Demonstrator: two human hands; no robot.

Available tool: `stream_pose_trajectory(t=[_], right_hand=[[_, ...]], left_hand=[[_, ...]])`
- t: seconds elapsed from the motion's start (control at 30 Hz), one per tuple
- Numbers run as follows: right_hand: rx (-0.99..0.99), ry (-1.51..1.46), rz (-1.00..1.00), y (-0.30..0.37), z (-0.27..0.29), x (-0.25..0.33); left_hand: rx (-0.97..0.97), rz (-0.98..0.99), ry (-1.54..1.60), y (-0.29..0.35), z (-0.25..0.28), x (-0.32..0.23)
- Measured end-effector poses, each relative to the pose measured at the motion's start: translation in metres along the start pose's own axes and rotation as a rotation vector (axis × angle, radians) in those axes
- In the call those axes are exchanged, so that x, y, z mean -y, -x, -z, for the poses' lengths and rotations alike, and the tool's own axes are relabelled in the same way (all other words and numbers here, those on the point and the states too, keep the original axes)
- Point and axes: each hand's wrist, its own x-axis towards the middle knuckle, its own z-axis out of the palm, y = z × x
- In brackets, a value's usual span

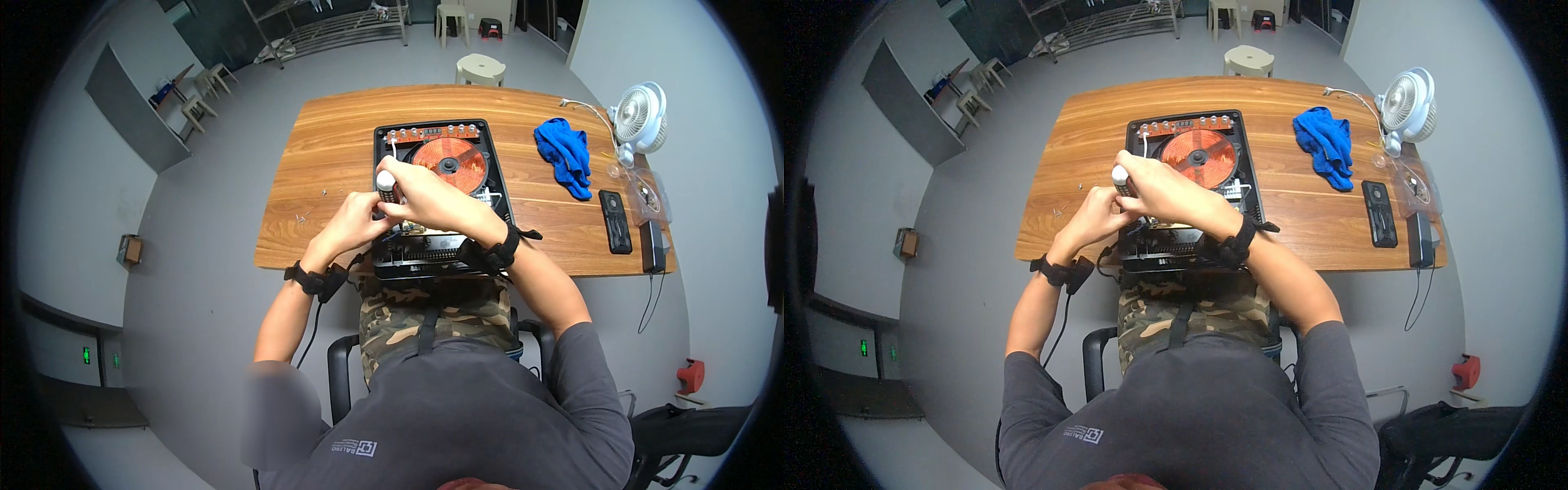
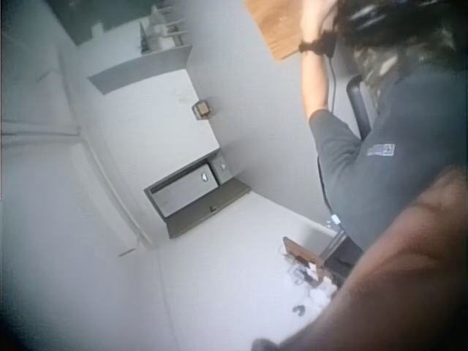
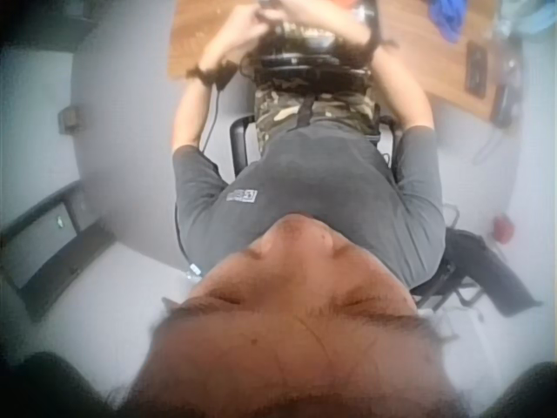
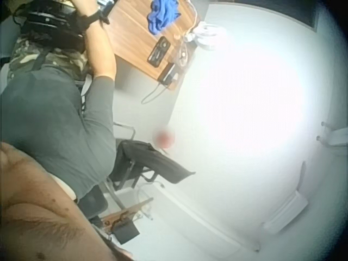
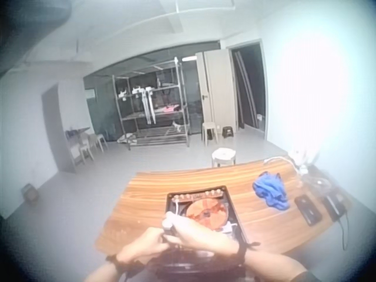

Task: The person uses a screwdriver to remove screws from the bottom of a black electronic device. They then lift the cover to reveal the internal components, including a copper-colored disc and circuitry, and continue to unscrew internal parts.

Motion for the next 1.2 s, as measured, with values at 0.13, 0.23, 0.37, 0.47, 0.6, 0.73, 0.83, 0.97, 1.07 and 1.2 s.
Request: stream_pose_trajectory(t=[0.13, 0.23, 0.37, 0.47, 0.6, 0.73, 0.83, 0.97, 1.07, 1.2], right_hand=[[0.042, -0.004, -0.002, -0.001, 0.000, 0.001], [0.046, -0.013, -0.005, -0.002, 0.002, 0.004], [0.034, 0.060, 0.026, 0.000, 0.003, 0.001], [0.005, 0.237, 0.043, 0.000, 0.007, 0.016], [-0.011, 0.275, 0.086, -0.008, 0.003, 0.006], [0.007, 0.233, 0.153, -0.015, 0.002, -0.005], [0.032, 0.195, 0.210, -0.022, -0.006, -0.004], [0.017, 0.324, 0.125, -0.021, -0.001, 0.006], [0.012, 0.531, 0.076, -0.024, 0.006, 0.010], [0.031, 0.587, 0.099, -0.024, 0.009, 0.008]], left_hand=[[0.006, 0.000, -0.006, 0.001, 0.000, 0.000], [0.003, 0.032, 0.024, 0.001, 0.001, -0.006], [0.005, 0.051, 0.068, 0.000, 0.001, -0.002], [0.010, 0.077, 0.057, 0.001, -0.001, 0.004], [0.026, 0.110, 0.090, -0.005, -0.004, -0.005], [0.038, 0.143, 0.115, -0.007, -0.006, 0.001], [0.075, 0.153, 0.379, 0.002, 0.003, 0.010], [-0.021, 0.115, 0.363, 0.004, 0.000, 0.007], [-0.110, 0.082, 0.206, 0.000, -0.010, 0.006], [-0.133, 0.116, 0.072, -0.008, -0.011, -0.015]])
